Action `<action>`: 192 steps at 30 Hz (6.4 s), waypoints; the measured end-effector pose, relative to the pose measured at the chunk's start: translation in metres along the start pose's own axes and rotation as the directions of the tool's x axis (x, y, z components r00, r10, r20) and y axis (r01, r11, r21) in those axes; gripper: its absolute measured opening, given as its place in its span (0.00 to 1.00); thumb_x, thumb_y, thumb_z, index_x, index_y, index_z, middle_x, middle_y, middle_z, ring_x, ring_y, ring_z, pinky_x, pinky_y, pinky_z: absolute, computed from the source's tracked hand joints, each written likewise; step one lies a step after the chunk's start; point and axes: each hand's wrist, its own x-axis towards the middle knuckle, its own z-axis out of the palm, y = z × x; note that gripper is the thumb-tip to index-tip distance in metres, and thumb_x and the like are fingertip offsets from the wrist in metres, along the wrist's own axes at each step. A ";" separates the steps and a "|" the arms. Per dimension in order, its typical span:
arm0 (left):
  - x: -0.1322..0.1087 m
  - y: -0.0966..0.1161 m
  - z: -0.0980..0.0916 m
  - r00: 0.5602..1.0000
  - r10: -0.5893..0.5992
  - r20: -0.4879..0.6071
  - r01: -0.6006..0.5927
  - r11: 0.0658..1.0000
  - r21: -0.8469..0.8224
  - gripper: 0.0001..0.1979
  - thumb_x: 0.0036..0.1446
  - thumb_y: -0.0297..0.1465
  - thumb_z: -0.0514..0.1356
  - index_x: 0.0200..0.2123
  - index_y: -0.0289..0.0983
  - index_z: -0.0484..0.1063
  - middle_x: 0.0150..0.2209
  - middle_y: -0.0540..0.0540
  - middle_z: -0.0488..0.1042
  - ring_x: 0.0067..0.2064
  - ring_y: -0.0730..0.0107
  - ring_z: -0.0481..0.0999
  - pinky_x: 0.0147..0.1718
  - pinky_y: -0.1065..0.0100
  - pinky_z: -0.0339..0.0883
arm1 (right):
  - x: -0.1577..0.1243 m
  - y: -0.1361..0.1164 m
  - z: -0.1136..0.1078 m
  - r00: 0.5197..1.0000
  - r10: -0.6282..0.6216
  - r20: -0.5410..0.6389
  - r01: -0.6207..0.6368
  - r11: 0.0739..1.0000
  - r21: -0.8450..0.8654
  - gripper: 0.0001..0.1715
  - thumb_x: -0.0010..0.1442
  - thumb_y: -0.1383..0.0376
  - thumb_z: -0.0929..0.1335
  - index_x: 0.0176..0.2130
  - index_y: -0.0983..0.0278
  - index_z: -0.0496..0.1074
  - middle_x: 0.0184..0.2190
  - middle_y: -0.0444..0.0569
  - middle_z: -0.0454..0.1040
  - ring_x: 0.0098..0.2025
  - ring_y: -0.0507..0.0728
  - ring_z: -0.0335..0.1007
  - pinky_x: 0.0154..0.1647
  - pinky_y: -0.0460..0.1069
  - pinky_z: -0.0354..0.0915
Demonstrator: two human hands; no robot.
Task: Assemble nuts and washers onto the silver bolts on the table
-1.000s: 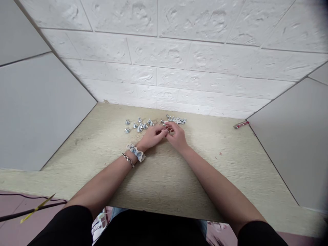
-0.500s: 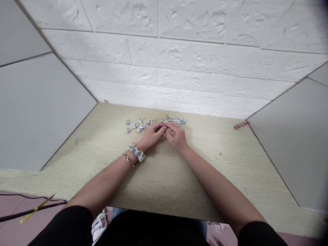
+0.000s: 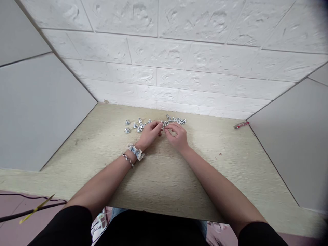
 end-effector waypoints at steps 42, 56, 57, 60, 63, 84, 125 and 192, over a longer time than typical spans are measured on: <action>-0.008 0.004 0.005 0.979 0.053 0.197 -0.070 0.995 0.077 0.22 0.52 0.32 0.58 0.51 0.35 0.62 0.26 0.51 0.71 0.27 0.74 0.69 0.26 0.73 0.60 | -0.003 0.014 0.003 0.971 -0.068 0.229 0.108 0.980 -0.167 0.30 0.53 0.66 0.66 0.56 0.57 0.65 0.63 0.52 0.56 0.63 0.64 0.53 0.61 0.65 0.53; -0.006 0.003 0.004 0.998 0.062 -0.012 -0.063 0.993 -0.104 0.26 0.55 0.36 0.58 0.56 0.37 0.57 0.25 0.54 0.68 0.23 0.78 0.68 0.26 0.73 0.64 | -0.001 0.001 -0.003 0.998 -0.042 0.050 0.045 0.998 -0.054 0.11 0.56 0.63 0.64 0.37 0.59 0.75 0.45 0.50 0.73 0.48 0.59 0.69 0.53 0.59 0.65; -0.005 0.003 0.004 0.998 0.063 -0.030 -0.066 0.992 -0.104 0.26 0.55 0.36 0.58 0.55 0.37 0.57 0.25 0.55 0.68 0.23 0.79 0.67 0.26 0.74 0.64 | -0.001 0.000 -0.003 0.998 -0.038 0.047 0.040 0.998 -0.044 0.10 0.56 0.64 0.64 0.36 0.59 0.75 0.44 0.50 0.73 0.47 0.59 0.69 0.53 0.59 0.65; -0.003 0.001 0.002 0.995 0.069 -0.066 -0.075 0.992 -0.097 0.24 0.55 0.36 0.57 0.54 0.37 0.58 0.24 0.55 0.67 0.22 0.79 0.67 0.25 0.74 0.64 | -0.001 0.000 -0.003 0.998 -0.038 0.045 0.040 0.998 -0.042 0.09 0.56 0.65 0.64 0.34 0.59 0.74 0.42 0.50 0.73 0.46 0.58 0.70 0.52 0.58 0.66; -0.002 0.000 0.003 0.995 0.074 -0.066 -0.080 0.992 -0.093 0.23 0.55 0.36 0.57 0.53 0.37 0.59 0.25 0.55 0.67 0.22 0.80 0.66 0.25 0.74 0.64 | -0.001 0.000 -0.002 0.999 -0.039 0.037 0.041 0.997 -0.058 0.09 0.55 0.65 0.65 0.36 0.59 0.73 0.41 0.50 0.73 0.46 0.58 0.70 0.51 0.57 0.66; -0.003 0.000 0.001 0.955 0.136 0.263 -0.190 0.963 0.193 0.15 0.58 0.32 0.52 0.47 0.35 0.68 0.46 0.44 0.73 0.47 0.64 0.71 0.49 0.64 0.62 | -0.005 0.005 0.001 0.981 -0.007 0.195 0.029 0.994 -0.106 0.13 0.52 0.70 0.63 0.38 0.61 0.72 0.37 0.48 0.75 0.39 0.56 0.70 0.42 0.52 0.68; -0.014 0.012 0.013 0.809 0.043 0.586 -0.522 0.509 0.684 0.15 0.62 0.35 0.48 0.44 0.39 0.71 0.41 0.45 0.75 0.36 0.66 0.74 0.34 0.68 0.64 | 0.011 0.019 0.000 0.749 0.611 0.256 -0.561 0.380 0.735 0.15 0.48 0.59 0.63 0.37 0.61 0.65 0.27 0.44 0.74 0.31 0.52 0.70 0.34 0.47 0.65; 0.006 -0.004 -0.001 0.925 -0.211 0.315 0.323 0.874 -0.362 0.24 0.51 0.37 0.63 0.51 0.36 0.68 0.31 0.49 0.71 0.29 0.80 0.69 0.31 0.74 0.63 | 0.000 0.012 0.002 0.959 0.180 0.219 -0.208 0.972 0.111 0.10 0.57 0.63 0.66 0.39 0.57 0.75 0.51 0.49 0.67 0.47 0.57 0.68 0.52 0.55 0.63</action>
